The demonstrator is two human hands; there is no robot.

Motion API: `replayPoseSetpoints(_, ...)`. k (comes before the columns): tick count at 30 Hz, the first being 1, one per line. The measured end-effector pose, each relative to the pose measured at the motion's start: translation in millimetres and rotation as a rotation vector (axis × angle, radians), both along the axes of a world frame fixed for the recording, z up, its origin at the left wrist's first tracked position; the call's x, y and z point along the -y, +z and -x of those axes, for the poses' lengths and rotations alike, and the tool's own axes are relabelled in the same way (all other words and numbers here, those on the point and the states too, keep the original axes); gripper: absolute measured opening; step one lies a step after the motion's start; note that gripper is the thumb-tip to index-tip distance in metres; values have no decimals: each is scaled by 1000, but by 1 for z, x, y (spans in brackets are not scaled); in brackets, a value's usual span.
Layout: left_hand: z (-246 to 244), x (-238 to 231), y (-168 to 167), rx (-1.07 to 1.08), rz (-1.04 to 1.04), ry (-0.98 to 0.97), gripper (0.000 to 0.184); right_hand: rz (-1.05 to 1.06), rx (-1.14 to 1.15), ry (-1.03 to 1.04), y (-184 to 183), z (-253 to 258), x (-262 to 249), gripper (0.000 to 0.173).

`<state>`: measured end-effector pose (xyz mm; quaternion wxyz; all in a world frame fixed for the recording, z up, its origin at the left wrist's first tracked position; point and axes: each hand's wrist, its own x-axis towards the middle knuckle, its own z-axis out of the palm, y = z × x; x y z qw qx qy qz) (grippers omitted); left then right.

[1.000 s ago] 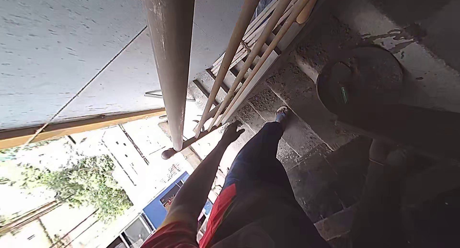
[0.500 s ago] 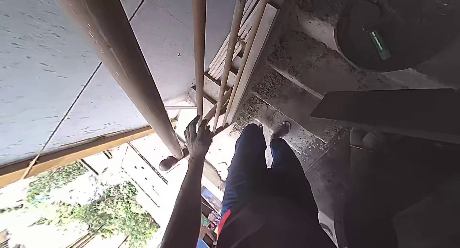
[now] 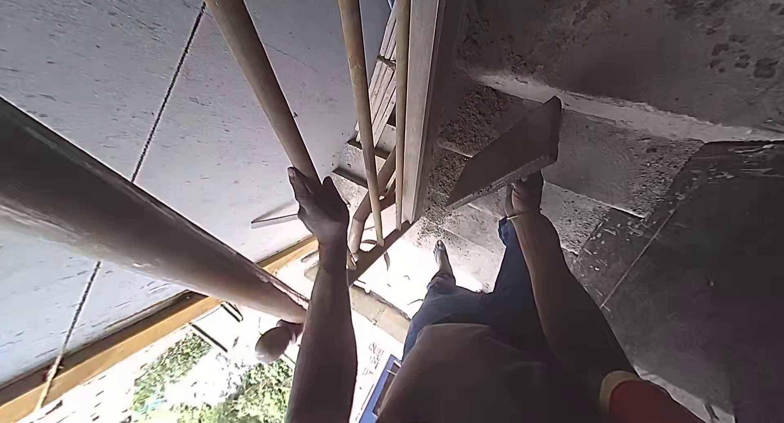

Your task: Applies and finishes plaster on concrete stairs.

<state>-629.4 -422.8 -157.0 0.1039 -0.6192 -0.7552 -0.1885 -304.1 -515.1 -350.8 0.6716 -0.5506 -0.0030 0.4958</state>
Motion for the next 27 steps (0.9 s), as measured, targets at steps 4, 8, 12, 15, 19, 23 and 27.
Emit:
replayPoseSetpoints(4,6,-8,4,108,-51,-139,77,-24,108,73,-78,79,23,57)
replayPoseSetpoints(8,21,-7,-9,23,-285,-358,67,111,242,147,-163,162,93,53)
replayPoseSetpoints(12,42,59,-54,166,-537,-827,48,301,236,169,-239,223,152,50)
replayPoseSetpoints(15,54,134,-162,364,-37,-880,28,394,201,247,-272,253,190,49)
replayPoseSetpoints(19,101,161,-336,444,856,-402,58,351,144,184,-329,291,218,52)
replayPoseSetpoints(23,113,161,-436,213,764,-395,94,345,75,192,-383,317,229,56)
replayPoseSetpoints(27,100,141,-470,152,622,-225,109,345,-6,181,-405,326,237,57)
